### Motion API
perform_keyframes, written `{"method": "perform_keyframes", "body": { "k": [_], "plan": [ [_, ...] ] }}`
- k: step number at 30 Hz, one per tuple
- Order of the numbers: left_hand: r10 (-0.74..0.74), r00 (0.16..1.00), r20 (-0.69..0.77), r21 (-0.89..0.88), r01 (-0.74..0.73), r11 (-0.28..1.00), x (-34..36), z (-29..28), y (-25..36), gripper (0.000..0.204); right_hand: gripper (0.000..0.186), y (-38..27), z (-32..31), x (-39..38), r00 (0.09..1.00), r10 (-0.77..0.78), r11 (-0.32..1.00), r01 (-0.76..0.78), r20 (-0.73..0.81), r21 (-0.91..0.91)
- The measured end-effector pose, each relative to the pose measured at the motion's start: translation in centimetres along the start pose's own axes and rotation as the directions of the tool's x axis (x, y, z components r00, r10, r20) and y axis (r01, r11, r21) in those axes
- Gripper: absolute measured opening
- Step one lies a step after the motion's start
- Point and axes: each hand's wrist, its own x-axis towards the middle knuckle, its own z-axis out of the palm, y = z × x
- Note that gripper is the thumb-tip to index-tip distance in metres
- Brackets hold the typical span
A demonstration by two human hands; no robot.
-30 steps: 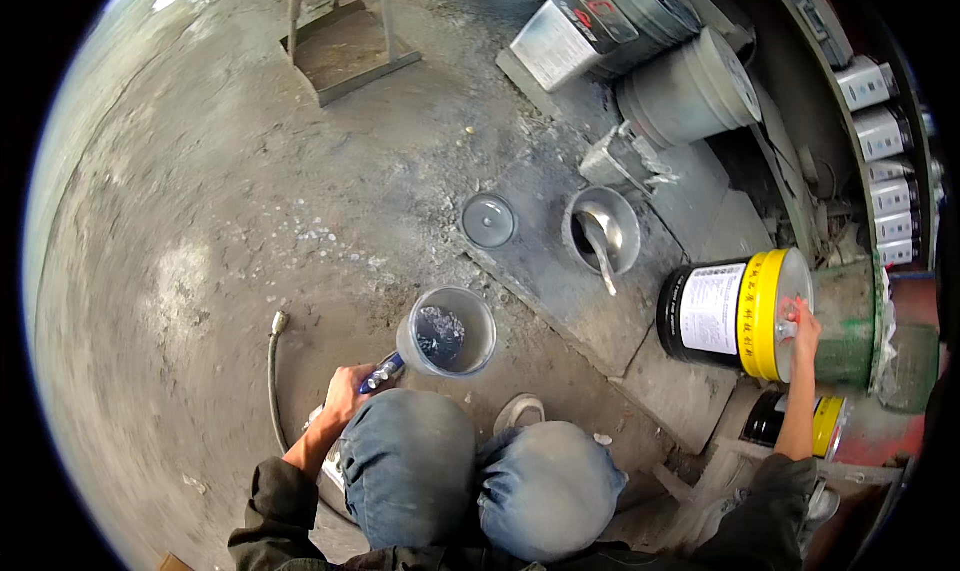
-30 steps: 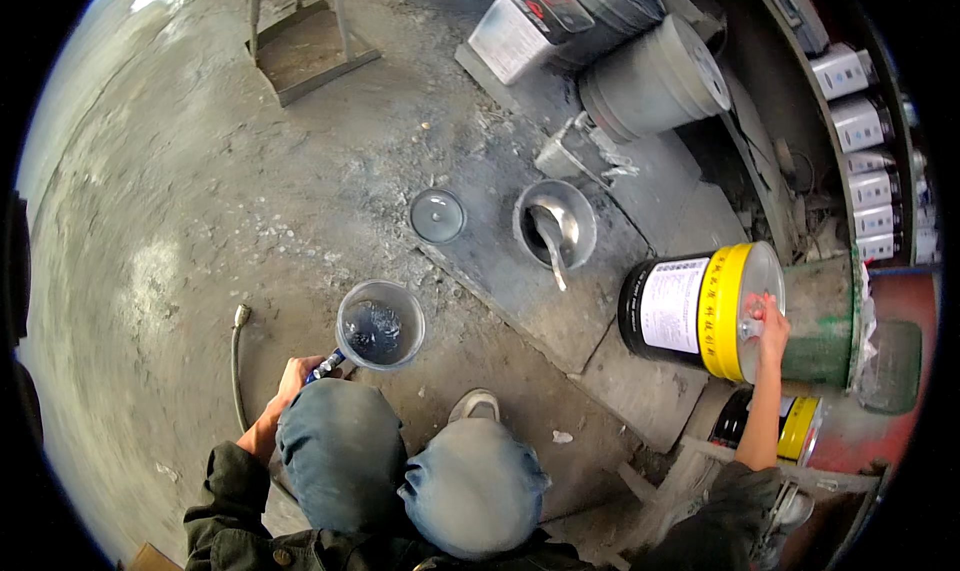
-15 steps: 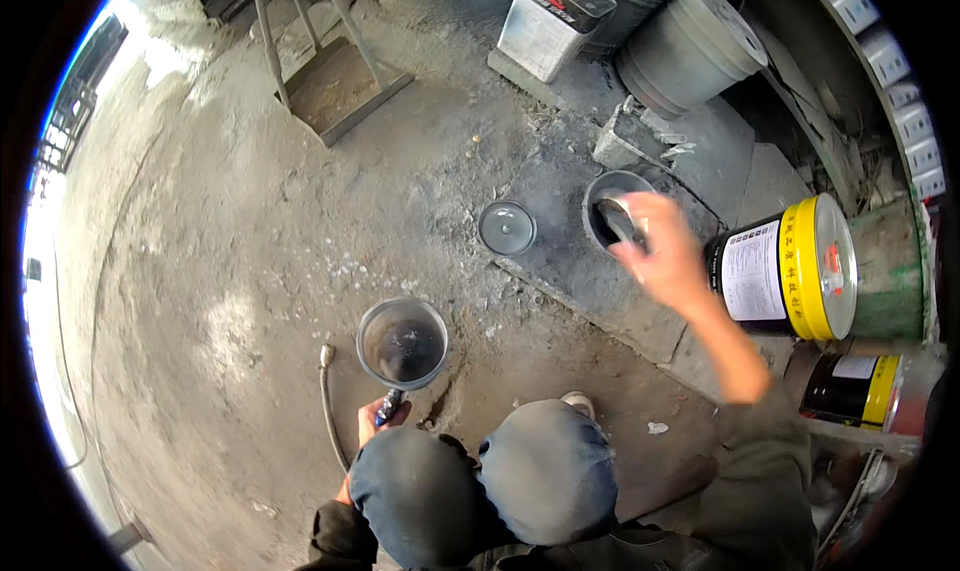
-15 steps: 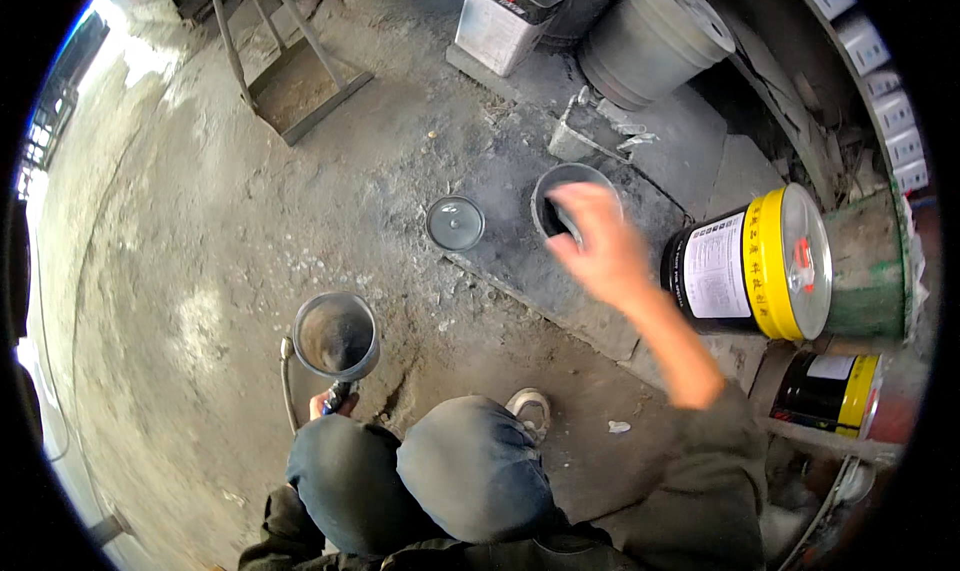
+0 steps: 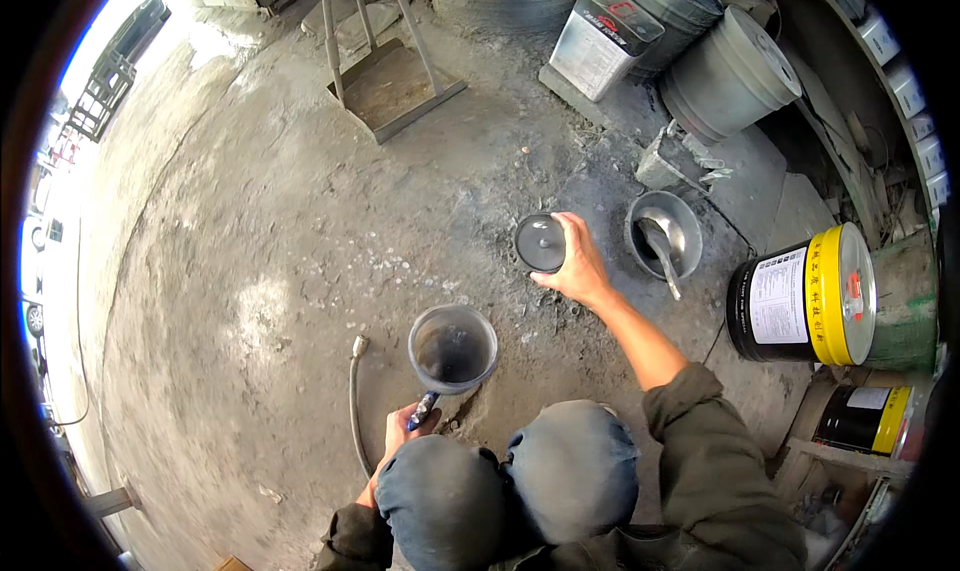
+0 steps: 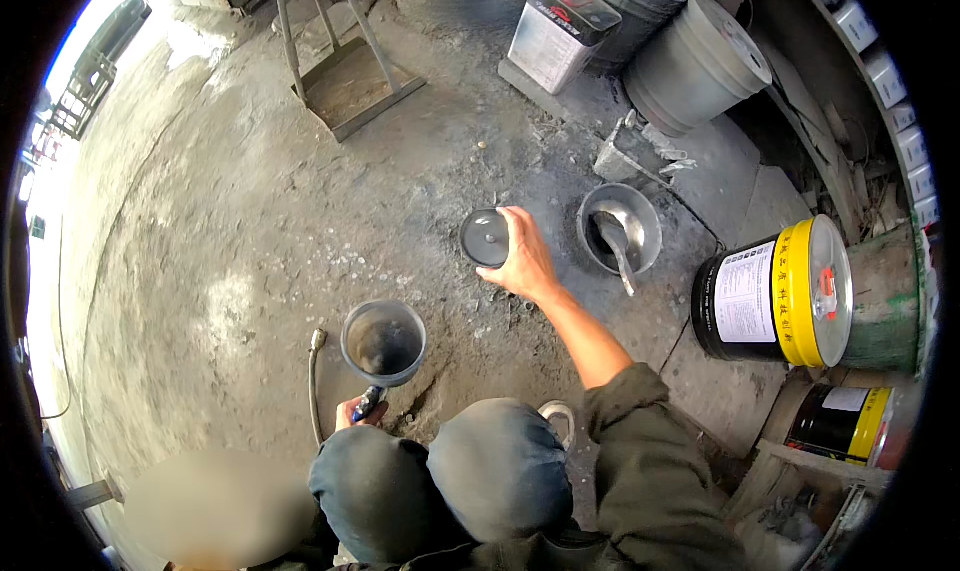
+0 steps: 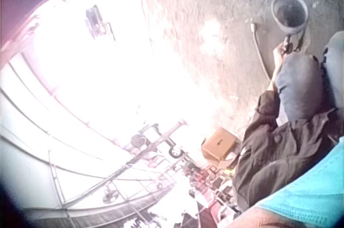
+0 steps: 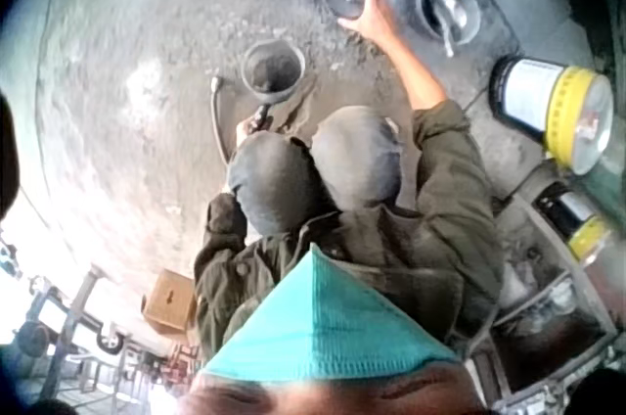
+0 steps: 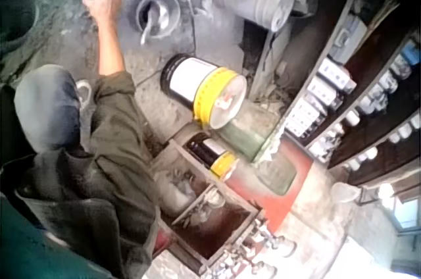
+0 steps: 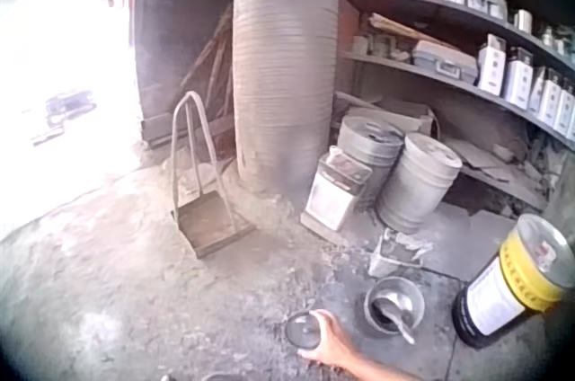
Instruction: The person uses a spray gun to apply paint to the side of a blue car inside a paint booth. After finishing the spray, the person walks to a workbench, opens a paint can, and pours paint into the spray gun's container.
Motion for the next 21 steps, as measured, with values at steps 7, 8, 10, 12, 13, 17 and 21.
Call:
{"method": "perform_keyframes", "body": {
  "k": [7, 8, 10, 12, 13, 17, 21],
  "plan": [
    [0.080, 0.996, 0.039, 0.245, -0.087, 0.966, 2.0, 0.3, -0.5, 0.039, 0.103, -10.6, -9.8, 0.4, 0.818, -0.319, 0.942, 0.327, 0.479, 0.068],
    [0.080, 0.995, 0.063, 0.256, -0.094, 0.962, 2.2, 0.3, -0.6, 0.040, 0.102, -11.3, -10.1, 0.2, 0.797, -0.349, 0.932, 0.350, 0.492, 0.095],
    [0.071, 0.993, 0.091, 0.321, -0.097, 0.942, 2.6, 0.6, 0.1, 0.040, 0.102, -12.4, -10.5, -0.1, 0.758, -0.402, 0.910, 0.393, 0.513, 0.132],
    [0.062, 0.994, 0.092, 0.354, -0.091, 0.931, 2.7, 1.0, 1.2, 0.039, 0.103, -13.2, -10.2, -0.4, 0.740, -0.377, 0.926, 0.315, 0.558, 0.207],
    [0.046, 0.993, 0.111, 0.405, -0.088, 0.910, 2.7, 1.0, 2.0, 0.038, 0.103, -13.1, -9.7, -0.5, 0.736, -0.358, 0.933, 0.258, 0.575, 0.251],
    [0.095, 0.986, 0.139, 0.402, -0.143, 0.905, 2.7, 0.9, 2.2, 0.037, 0.100, -12.9, -8.4, -1.0, 0.705, -0.357, 0.934, 0.249, 0.613, 0.257],
    [0.069, 0.980, 0.185, 0.428, -0.144, 0.892, 2.6, 0.2, 2.9, 0.037, 0.098, -13.0, -8.7, -1.2, 0.632, -0.455, 0.884, 0.404, 0.627, 0.234]
  ]
}}
